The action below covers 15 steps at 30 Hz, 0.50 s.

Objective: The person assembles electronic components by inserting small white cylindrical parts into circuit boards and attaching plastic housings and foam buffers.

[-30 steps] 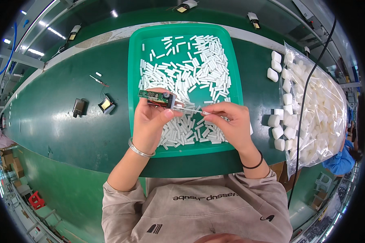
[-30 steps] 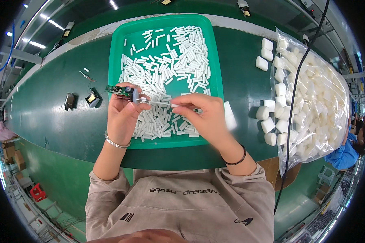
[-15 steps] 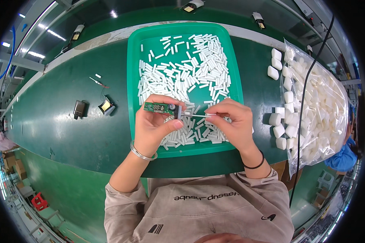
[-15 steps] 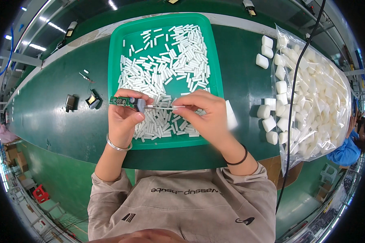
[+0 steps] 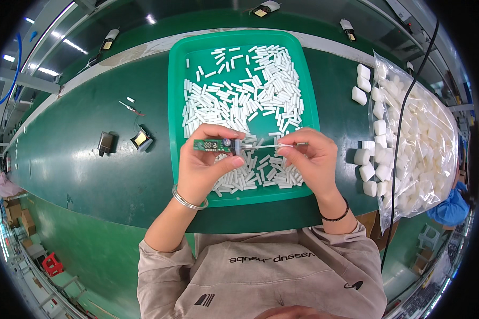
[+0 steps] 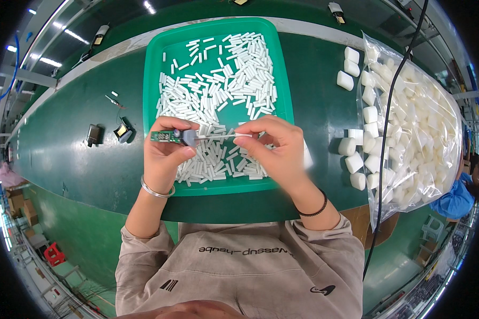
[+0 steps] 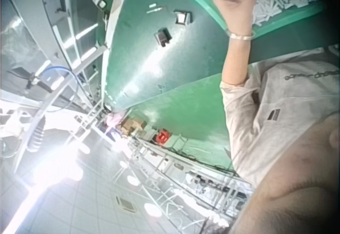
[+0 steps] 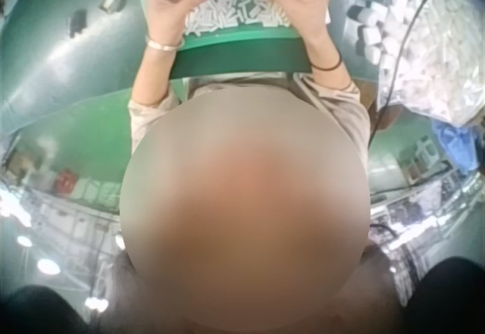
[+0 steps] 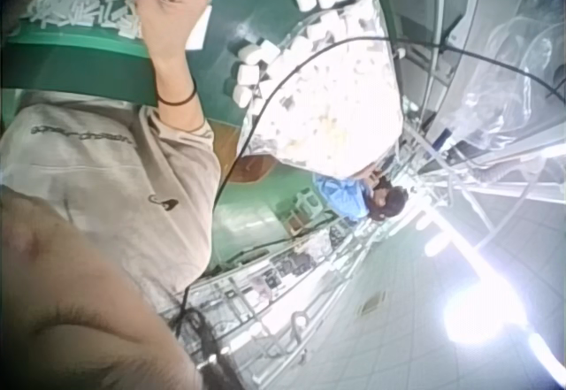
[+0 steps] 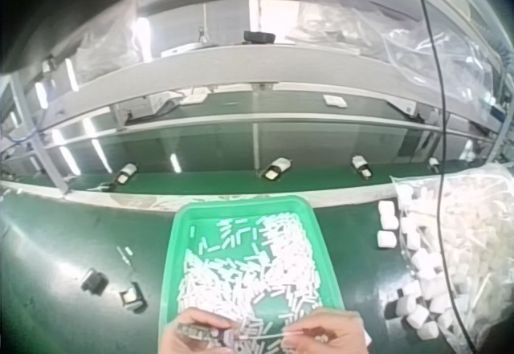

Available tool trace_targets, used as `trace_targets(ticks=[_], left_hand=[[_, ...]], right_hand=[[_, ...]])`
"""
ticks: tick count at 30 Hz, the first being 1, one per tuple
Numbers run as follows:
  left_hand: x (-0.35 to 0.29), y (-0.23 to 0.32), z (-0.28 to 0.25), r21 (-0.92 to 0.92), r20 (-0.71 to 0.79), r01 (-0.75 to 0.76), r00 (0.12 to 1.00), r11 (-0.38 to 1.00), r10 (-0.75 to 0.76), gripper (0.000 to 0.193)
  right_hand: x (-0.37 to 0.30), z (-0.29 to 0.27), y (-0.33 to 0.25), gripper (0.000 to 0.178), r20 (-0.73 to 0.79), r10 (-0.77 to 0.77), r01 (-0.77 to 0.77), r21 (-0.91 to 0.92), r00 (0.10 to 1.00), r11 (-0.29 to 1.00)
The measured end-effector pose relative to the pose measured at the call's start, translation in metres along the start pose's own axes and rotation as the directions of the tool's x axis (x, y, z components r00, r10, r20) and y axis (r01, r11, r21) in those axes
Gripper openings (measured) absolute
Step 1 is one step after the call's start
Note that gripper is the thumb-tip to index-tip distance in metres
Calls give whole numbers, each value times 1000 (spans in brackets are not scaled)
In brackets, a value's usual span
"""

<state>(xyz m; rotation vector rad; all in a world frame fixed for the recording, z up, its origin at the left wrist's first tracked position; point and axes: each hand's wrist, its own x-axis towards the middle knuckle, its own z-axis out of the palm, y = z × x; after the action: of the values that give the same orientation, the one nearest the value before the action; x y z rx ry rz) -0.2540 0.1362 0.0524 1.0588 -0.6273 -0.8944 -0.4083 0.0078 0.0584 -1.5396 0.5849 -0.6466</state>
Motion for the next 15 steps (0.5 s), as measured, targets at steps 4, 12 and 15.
trace_targets(ticks=[4, 12, 15], left_hand=[[-1, 2, 4, 209, 99, -7, 995, 978, -14, 33], [-6, 2, 6, 327, 173, -44, 985, 944, -14, 33], [-7, 4, 10, 377, 151, -30, 988, 926, -29, 33]], right_hand=[[1, 3, 6, 14, 51, -236, 242, -167, 970, 956], [-2, 2, 4, 16, 236, -423, 482, -340, 875, 807], [0, 6, 7, 16, 155, -430, 457, -248, 889, 854]])
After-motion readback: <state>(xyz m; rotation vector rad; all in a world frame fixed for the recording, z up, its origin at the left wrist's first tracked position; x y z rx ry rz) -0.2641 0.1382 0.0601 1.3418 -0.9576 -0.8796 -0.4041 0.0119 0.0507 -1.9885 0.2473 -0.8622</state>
